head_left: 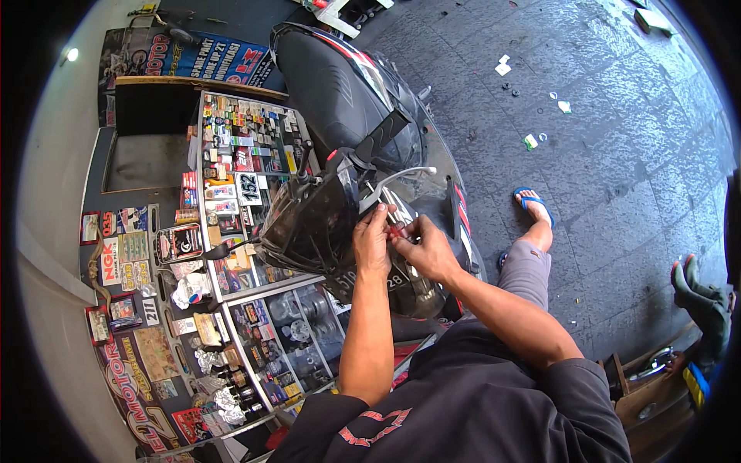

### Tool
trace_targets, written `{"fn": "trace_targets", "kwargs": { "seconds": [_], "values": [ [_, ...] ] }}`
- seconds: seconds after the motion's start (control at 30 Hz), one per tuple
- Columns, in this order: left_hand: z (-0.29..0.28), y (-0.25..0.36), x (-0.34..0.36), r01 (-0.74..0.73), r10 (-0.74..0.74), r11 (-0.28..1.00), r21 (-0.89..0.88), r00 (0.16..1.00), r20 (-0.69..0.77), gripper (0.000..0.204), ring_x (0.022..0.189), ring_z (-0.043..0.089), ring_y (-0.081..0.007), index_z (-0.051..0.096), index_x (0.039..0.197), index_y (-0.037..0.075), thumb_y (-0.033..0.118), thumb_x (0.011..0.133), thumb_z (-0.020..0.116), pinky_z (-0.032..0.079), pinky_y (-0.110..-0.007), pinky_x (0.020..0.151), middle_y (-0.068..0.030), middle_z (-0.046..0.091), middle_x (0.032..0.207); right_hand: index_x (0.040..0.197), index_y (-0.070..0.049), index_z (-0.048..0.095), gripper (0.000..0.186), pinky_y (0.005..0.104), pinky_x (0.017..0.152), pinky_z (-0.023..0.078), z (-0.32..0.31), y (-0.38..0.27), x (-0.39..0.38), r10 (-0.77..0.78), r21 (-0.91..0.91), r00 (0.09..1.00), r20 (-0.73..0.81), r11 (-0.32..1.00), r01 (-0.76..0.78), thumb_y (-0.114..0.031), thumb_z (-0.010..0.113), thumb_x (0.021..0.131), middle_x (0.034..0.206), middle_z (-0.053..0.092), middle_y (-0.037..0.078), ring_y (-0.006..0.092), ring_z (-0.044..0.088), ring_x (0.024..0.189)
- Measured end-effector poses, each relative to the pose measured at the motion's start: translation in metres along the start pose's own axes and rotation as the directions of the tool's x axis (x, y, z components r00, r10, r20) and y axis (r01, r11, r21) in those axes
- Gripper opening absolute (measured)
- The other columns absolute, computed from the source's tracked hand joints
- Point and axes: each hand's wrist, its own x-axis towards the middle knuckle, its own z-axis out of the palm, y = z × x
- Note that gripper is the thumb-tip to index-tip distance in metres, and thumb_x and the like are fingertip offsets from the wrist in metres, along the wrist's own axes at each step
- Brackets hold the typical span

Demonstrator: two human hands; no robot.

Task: The person disassembles the handlebar cover of a scooter by removing screws with a screwdriver and then pulling off the front headlight casing by hand.

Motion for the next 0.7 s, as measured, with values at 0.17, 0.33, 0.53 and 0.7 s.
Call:
{"fn": "trace_targets", "kwargs": {
  "seconds": [0.17, 0.33, 0.53, 0.7],
  "values": [
    [0.001, -0.002, 0.005, 0.052, -0.052, 0.996, -0.067, 0.999, 0.004, 0.027, 0.055, 0.037, -0.0027, 0.072, 0.094, 0.001, 0.028, 0.094, 0.065, 0.035, -0.019, 0.054, 0.0096, 0.041, 0.060, 0.101, 0.006, 0.056, 0.036, 0.0360, 0.072, 0.049, 0.006, 0.005, 0.004, -0.055, -0.067, 0.997, -0.045, 0.996, 0.052, -0.028, 0.065, 0.089, 0.082, 0.066, 0.016, 0.0208, 0.063, 0.077],
    [0.001, 0.002, 0.005, 0.068, -0.064, 0.993, -0.099, 0.997, 0.045, 0.026, 0.055, 0.035, -0.0036, 0.071, 0.094, 0.001, 0.027, 0.094, 0.065, 0.037, -0.021, 0.055, 0.0094, 0.038, 0.060, 0.107, 0.006, 0.059, 0.042, 0.0465, 0.079, 0.049, 0.001, 0.006, 0.007, 0.002, 0.045, 0.998, 0.070, 0.999, -0.005, -0.034, 0.054, 0.094, 0.089, 0.068, 0.027, 0.0417, 0.067, 0.087],
    [0.001, 0.004, 0.005, 0.082, -0.076, 0.985, -0.154, 0.996, 0.042, 0.024, 0.055, 0.036, -0.0036, 0.067, 0.096, 0.001, 0.024, 0.094, 0.065, 0.037, -0.022, 0.055, 0.0085, 0.037, 0.060, 0.098, 0.005, 0.058, 0.040, 0.0461, 0.075, 0.050, 0.003, 0.000, 0.000, -0.054, -0.044, 0.996, -0.064, 0.998, 0.051, -0.032, 0.068, 0.086, 0.084, 0.067, 0.026, 0.0408, 0.068, 0.082],
    [-0.004, -0.001, 0.012, 0.083, -0.081, 0.985, -0.154, 0.997, 0.017, 0.022, 0.056, 0.036, -0.0038, 0.066, 0.096, 0.002, 0.023, 0.094, 0.065, 0.038, -0.023, 0.056, 0.0082, 0.037, 0.060, 0.097, 0.004, 0.056, 0.038, 0.0456, 0.074, 0.051, 0.009, 0.004, 0.006, -0.093, -0.127, 0.991, -0.095, 0.989, 0.081, -0.030, 0.068, 0.086, 0.082, 0.067, 0.025, 0.0402, 0.067, 0.080]
  ]
}}
